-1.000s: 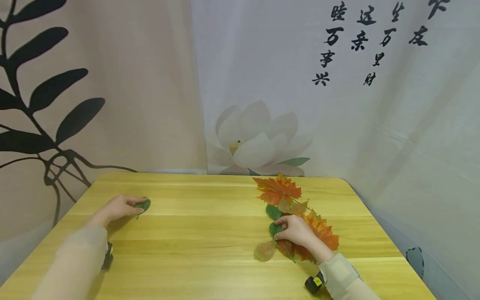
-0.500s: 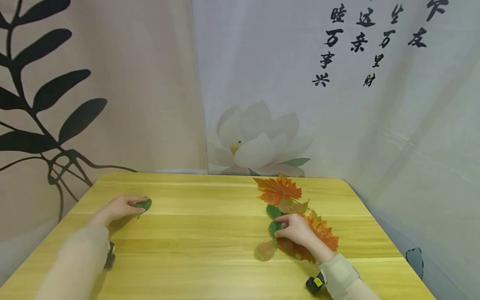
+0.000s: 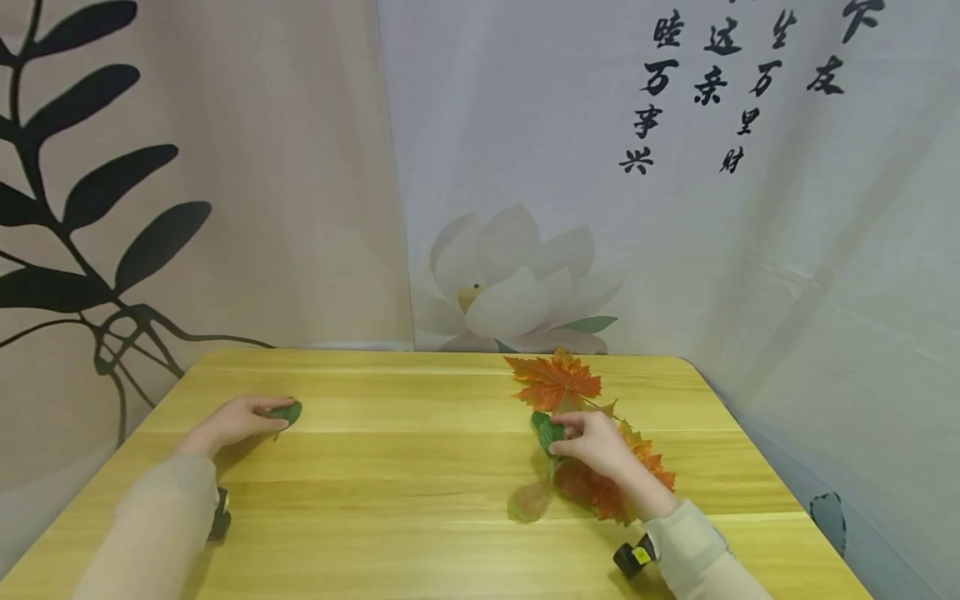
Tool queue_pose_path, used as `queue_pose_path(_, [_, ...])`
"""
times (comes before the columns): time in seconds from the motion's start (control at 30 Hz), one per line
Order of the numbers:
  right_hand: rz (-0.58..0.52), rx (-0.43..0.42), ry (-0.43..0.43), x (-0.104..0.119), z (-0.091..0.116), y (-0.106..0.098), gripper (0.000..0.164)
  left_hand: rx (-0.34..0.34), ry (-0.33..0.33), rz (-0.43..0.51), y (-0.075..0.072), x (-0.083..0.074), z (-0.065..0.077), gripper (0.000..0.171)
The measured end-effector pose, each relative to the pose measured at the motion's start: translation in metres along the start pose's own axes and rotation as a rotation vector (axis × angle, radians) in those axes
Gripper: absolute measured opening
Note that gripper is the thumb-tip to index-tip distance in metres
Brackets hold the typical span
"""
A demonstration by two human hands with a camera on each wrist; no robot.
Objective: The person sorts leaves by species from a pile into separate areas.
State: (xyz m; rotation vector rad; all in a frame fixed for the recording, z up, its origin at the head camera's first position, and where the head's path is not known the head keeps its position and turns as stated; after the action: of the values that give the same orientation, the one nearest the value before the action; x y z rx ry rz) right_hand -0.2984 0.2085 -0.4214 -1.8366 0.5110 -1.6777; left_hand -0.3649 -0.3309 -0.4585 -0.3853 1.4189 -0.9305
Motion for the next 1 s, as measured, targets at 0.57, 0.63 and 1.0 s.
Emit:
queue_pose_path(0.57, [-0.001, 0.044, -0.06, 0.043, -0.027, 0.012, 0.042, 0.001, 0.021, 0.016, 0.001, 0.003, 0.0, 0.06])
queue_pose_path(0.63, [-0.008, 0.054, -0.064, 0.049, -0.032, 0.016, 0.041, 0.007, 0.029, 0.03, 0.001, 0.003, 0.0, 0.06])
queue_pose_path(1.0, [-0.048, 0.12, -0.106, 0.074, -0.06, 0.053, 0.043, 0.03, 0.032, 0.043, 0.002, 0.005, -0.002, 0.062])
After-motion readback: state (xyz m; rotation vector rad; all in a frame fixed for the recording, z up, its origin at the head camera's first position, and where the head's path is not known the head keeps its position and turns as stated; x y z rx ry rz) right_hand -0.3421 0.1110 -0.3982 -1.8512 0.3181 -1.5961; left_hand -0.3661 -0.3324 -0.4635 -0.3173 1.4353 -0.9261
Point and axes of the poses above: each hand's wrist, its own z-axis away from the middle knuckle, its own y-axis out of the palm, x = y × z, the point moved 5 cm from there along -z, towards the middle knuckle, and after that the axes turned 2 degrees about x, right-handed, at the moved point
